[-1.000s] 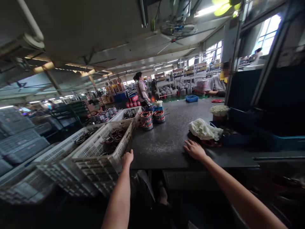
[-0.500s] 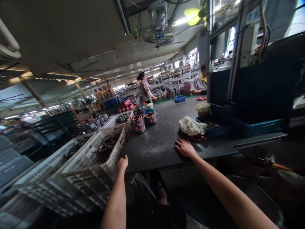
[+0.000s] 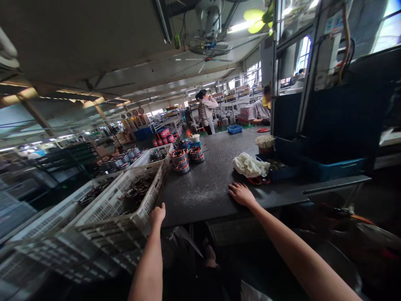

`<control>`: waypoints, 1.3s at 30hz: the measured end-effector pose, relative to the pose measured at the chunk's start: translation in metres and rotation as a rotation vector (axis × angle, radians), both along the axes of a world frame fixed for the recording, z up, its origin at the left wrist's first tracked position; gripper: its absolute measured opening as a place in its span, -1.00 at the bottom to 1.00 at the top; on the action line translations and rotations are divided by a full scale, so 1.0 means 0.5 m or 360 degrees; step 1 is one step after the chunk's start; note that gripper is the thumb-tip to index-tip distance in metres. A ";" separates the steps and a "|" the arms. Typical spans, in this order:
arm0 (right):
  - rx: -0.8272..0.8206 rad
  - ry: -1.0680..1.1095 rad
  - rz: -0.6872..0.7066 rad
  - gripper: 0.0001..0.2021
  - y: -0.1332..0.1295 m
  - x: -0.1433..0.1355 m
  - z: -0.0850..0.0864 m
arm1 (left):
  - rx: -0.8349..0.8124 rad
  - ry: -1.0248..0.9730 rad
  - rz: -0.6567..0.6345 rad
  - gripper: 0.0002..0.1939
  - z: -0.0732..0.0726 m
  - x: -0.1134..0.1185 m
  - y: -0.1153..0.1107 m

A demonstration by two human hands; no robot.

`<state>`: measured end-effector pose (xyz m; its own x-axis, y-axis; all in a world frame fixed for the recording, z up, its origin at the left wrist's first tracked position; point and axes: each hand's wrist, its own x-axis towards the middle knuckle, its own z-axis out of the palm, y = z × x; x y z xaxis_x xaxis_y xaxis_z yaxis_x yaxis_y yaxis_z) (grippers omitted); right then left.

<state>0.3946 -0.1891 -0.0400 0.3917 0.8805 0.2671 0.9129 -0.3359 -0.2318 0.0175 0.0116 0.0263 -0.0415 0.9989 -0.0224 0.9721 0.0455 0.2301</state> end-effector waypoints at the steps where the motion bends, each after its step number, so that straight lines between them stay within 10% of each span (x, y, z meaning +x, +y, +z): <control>1: -0.0001 0.0000 0.0001 -0.50 0.000 0.000 0.000 | 0.0001 -0.0002 0.0002 -0.40 0.000 0.000 0.000; 39: 0.0033 0.0025 0.0008 -0.55 -0.006 -0.007 0.013 | 0.0053 -0.0078 -0.0013 -0.41 -0.007 0.000 0.020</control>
<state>0.3910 -0.1923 -0.0336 0.3918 0.8766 0.2792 0.9107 -0.3264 -0.2532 0.0173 0.0218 0.0229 -0.0331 0.9994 0.0093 0.9599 0.0292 0.2789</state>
